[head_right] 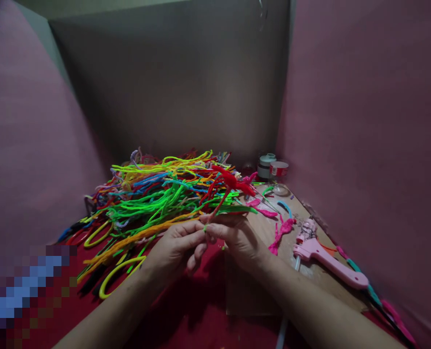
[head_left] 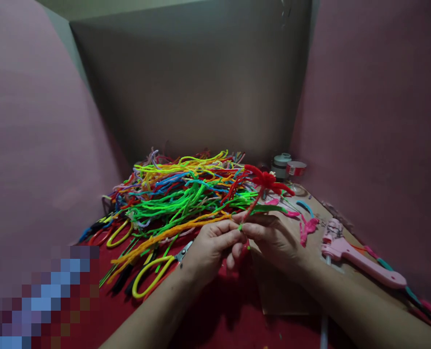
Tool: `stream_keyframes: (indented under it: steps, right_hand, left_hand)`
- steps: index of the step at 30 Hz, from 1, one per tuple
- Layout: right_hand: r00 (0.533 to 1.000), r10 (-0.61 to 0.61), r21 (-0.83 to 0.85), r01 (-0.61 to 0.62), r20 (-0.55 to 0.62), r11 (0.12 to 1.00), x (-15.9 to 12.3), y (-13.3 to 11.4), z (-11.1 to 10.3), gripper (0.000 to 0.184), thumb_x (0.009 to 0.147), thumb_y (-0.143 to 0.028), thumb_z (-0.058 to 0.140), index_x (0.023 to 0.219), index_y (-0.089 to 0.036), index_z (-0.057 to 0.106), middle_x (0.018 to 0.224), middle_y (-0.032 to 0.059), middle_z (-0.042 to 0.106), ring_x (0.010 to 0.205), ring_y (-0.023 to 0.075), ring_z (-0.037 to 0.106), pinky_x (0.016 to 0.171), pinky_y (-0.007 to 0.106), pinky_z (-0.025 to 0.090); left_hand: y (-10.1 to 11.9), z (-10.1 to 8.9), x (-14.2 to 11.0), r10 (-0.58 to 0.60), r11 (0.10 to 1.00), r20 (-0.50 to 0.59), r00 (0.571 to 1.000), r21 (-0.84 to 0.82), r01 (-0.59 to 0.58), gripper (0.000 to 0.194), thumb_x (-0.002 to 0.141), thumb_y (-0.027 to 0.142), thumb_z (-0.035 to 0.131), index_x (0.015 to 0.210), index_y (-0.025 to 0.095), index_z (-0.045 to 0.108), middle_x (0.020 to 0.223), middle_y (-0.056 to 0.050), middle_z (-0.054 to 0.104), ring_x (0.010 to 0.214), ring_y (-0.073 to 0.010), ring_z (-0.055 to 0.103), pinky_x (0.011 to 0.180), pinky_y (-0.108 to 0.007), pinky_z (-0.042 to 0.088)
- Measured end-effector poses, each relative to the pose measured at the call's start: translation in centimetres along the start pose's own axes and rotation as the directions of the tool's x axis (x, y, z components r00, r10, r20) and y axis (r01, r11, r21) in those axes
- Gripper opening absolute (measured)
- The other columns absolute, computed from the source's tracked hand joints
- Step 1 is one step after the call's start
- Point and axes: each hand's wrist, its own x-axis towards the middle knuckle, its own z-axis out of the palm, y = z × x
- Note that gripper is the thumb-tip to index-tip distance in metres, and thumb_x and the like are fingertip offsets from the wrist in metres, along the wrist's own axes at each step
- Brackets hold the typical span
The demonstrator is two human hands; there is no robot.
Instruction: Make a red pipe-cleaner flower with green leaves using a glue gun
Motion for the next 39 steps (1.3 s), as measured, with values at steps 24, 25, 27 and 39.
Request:
stream_keyframes:
  steps: [24,25,27,39]
  right_hand:
    - [0.998,0.008,-0.162,-0.020,-0.070,0.987,-0.3,0.1,0.3,0.017,0.080,-0.031,0.058,0.085,-0.020,0.069,0.081,0.0025,0.063,0.072,0.0159,0.054,0.070,0.031,0.042]
    - [0.996,0.014,-0.122,-0.024,-0.086,0.992,-0.2,0.2,0.3,0.016,0.078,-0.030,0.060,0.084,-0.020,0.070,0.078,0.0019,0.062,0.068,0.0148,0.053,0.068,0.030,0.041]
    - [0.992,0.024,-0.066,-0.032,-0.120,0.997,-0.1,0.4,0.3,0.014,0.074,-0.029,0.065,0.083,-0.019,0.071,0.071,0.0004,0.061,0.063,0.0128,0.050,0.065,0.029,0.040]
    - [0.974,0.003,-0.071,-0.019,-0.227,0.997,0.2,1.7,-0.5,0.015,0.071,-0.029,0.067,0.080,-0.019,0.072,0.073,0.0021,0.065,0.063,0.0135,0.052,0.061,0.027,0.039]
  left_hand:
    - [-0.2,0.4,0.0,0.105,0.959,-0.187,0.977,0.279,-0.050,0.021,0.081,0.032,0.051,0.068,0.017,0.055,0.049,0.004,0.050,0.033,-0.0055,0.039,0.034,-0.017,0.028]
    - [-0.1,0.4,0.0,0.071,0.980,-0.160,0.985,0.198,-0.039,0.021,0.081,0.032,0.052,0.068,0.016,0.055,0.048,0.005,0.050,0.032,-0.0045,0.038,0.032,-0.016,0.027]
    - [0.0,0.2,0.0,0.013,0.999,-0.086,0.996,0.038,-0.010,0.019,0.080,0.030,0.054,0.068,0.015,0.055,0.045,0.006,0.048,0.028,-0.0026,0.031,0.029,-0.014,0.025]
    - [-1.3,-0.1,0.1,0.439,0.585,-0.061,0.896,0.777,-0.233,0.016,0.083,0.026,0.045,0.073,0.017,0.054,0.061,-0.001,0.055,0.051,-0.0107,0.051,0.050,-0.022,0.038]
